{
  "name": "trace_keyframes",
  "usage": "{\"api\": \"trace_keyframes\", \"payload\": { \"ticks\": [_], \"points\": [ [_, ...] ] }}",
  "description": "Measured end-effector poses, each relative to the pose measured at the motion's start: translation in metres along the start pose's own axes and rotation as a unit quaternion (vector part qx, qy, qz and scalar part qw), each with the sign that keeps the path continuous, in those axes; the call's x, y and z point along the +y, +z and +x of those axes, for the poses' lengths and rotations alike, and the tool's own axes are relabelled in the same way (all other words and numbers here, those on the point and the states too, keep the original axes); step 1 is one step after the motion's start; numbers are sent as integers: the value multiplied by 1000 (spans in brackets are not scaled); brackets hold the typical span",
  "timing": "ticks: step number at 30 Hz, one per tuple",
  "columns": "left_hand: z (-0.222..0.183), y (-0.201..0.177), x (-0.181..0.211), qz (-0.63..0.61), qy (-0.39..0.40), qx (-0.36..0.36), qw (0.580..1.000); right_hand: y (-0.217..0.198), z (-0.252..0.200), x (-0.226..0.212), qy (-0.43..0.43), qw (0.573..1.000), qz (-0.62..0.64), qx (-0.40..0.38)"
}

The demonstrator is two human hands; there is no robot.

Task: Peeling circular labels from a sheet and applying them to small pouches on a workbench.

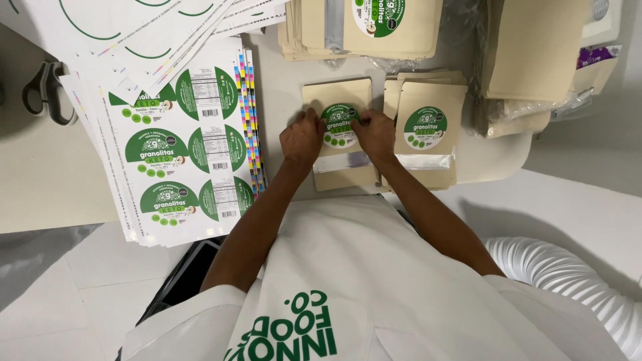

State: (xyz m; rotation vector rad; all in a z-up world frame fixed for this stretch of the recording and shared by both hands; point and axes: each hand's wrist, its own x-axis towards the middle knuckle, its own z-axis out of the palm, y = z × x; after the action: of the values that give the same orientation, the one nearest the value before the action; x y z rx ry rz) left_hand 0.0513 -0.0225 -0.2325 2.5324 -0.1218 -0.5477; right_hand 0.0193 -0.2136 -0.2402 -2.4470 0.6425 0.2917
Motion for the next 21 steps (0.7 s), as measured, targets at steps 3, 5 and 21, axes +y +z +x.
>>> {"api": "trace_keyframes", "payload": {
  "ticks": [3,5,21],
  "points": [
    [-1,13,-5,157,47,38,986,-7,-5,-17,-50,993,-108,-25],
    [-4,6,-6,152,18,44,987,-13,-12,-23,-57,987,-146,-32],
    [-31,-51,-2,-570,-17,-2,821,-82,-62,-17,34,953,294,-71]
  ]
}}
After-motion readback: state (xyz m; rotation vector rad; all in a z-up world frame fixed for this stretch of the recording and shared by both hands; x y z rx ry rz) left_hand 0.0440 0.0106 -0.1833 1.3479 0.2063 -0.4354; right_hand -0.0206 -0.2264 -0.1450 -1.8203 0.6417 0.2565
